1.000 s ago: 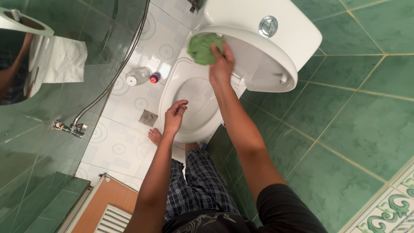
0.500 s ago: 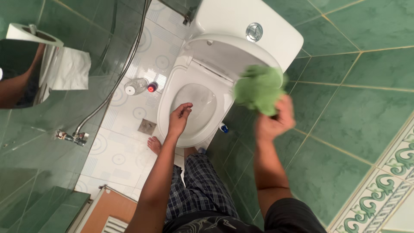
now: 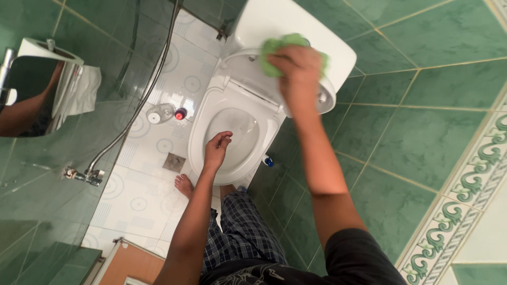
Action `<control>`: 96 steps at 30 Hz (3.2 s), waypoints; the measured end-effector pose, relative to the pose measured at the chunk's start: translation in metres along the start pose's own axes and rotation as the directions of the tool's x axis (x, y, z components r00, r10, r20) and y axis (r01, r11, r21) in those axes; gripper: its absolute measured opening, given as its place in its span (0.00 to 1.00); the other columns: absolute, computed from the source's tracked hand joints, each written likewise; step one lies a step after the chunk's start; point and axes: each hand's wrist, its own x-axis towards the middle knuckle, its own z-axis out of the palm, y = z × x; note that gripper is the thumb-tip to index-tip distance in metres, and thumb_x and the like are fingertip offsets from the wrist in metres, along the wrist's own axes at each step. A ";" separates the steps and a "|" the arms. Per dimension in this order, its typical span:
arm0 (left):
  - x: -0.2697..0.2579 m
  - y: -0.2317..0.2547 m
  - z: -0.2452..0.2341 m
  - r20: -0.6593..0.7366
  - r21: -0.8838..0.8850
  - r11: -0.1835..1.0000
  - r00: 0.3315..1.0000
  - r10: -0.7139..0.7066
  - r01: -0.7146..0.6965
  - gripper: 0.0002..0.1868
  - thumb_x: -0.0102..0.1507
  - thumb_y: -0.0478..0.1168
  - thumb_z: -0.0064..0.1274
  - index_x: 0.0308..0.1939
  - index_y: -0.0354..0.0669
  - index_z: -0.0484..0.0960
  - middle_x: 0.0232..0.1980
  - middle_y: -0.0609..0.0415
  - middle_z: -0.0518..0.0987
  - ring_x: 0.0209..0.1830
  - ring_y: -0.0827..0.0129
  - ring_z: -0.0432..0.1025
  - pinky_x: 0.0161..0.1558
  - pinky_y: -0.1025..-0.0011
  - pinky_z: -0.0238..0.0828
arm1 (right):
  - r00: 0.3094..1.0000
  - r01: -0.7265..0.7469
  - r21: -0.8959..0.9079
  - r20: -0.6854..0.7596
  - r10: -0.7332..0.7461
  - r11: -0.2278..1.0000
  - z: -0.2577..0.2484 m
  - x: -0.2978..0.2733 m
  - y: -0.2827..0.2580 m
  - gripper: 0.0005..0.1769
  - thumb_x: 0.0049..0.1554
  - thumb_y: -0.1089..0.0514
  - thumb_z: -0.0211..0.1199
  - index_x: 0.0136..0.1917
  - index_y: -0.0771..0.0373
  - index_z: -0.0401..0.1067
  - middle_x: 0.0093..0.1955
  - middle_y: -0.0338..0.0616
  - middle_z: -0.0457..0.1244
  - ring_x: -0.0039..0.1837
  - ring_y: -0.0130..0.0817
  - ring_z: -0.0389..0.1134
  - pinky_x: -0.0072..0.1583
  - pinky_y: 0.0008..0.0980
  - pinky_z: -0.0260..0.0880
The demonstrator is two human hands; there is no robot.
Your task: The person cleans a toilet by wiping the seat, lid, and tank with a green cloth. They rinse the cloth using a handheld bidet sprayer and continue wiping the rim and interior of the bowl. The person finishes by scrubbing the floor around the base with a blue brush.
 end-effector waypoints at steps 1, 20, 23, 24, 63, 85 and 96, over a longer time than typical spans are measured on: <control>0.001 0.004 0.003 0.011 -0.014 1.000 1.000 0.000 0.000 0.12 0.68 0.38 0.51 0.53 0.42 0.85 0.46 0.56 0.85 0.48 0.74 0.78 0.51 0.75 0.71 | 0.999 -0.006 -0.030 0.035 0.007 1.000 0.020 0.005 -0.003 0.16 0.49 0.71 0.64 0.47 0.56 0.83 0.51 0.39 0.69 0.61 0.43 0.68 0.61 0.45 0.61; -0.007 0.018 -0.048 -0.034 0.028 0.999 0.999 0.027 -0.026 0.12 0.69 0.38 0.51 0.54 0.42 0.85 0.47 0.51 0.84 0.47 0.71 0.79 0.50 0.74 0.73 | 0.918 -0.294 0.065 -0.258 0.301 0.953 -0.065 -0.122 0.027 0.13 0.50 0.76 0.67 0.47 0.65 0.76 0.55 0.48 0.64 0.58 0.48 0.65 0.61 0.42 0.67; -0.013 0.043 -0.037 -0.042 0.100 0.993 0.997 0.071 -0.066 0.13 0.70 0.36 0.52 0.57 0.42 0.84 0.50 0.46 0.83 0.49 0.67 0.78 0.51 0.72 0.74 | 0.681 -0.491 0.432 -0.351 0.642 0.757 -0.049 -0.180 0.003 0.11 0.58 0.74 0.67 0.52 0.65 0.74 0.55 0.46 0.64 0.60 0.41 0.66 0.64 0.38 0.67; -0.014 0.056 -0.032 -0.040 0.075 0.984 0.986 0.163 -0.159 0.14 0.69 0.36 0.51 0.57 0.42 0.83 0.56 0.49 0.82 0.52 0.68 0.77 0.52 0.72 0.75 | 0.458 -0.489 0.788 -0.133 0.879 0.374 -0.038 -0.192 -0.008 0.14 0.58 0.71 0.65 0.57 0.64 0.72 0.57 0.45 0.65 0.61 0.41 0.66 0.64 0.43 0.69; 0.064 0.252 0.007 0.168 0.011 0.726 0.717 0.676 -0.687 0.16 0.53 0.22 0.30 0.43 0.35 0.67 0.65 0.40 0.81 0.61 0.59 0.76 0.60 0.70 0.70 | 0.696 0.276 0.321 0.583 0.419 -0.906 0.416 -0.155 0.043 0.23 0.71 0.58 0.37 0.77 0.58 0.56 0.73 0.40 0.56 0.75 0.34 0.58 0.75 0.36 0.57; 0.055 0.216 0.061 0.091 0.367 0.534 0.601 0.794 -0.762 0.13 0.60 0.20 0.44 0.43 0.39 0.74 0.75 0.44 0.59 0.81 0.45 0.54 0.81 0.52 0.54 | -0.184 0.022 0.755 0.647 0.740 -0.655 0.247 -0.282 0.150 0.17 0.67 0.60 0.49 0.67 0.65 0.64 0.65 0.50 0.63 0.65 0.46 0.66 0.67 0.50 0.70; 0.059 0.222 0.067 -0.049 0.332 0.575 0.595 0.802 -0.748 0.21 0.62 0.22 0.44 0.59 0.36 0.67 0.67 0.42 0.69 0.68 0.51 0.64 0.69 0.60 0.61 | 0.102 0.318 0.775 0.545 0.832 -0.546 0.167 -0.291 0.147 0.14 0.68 0.58 0.48 0.62 0.65 0.69 0.61 0.49 0.67 0.61 0.43 0.70 0.63 0.42 0.73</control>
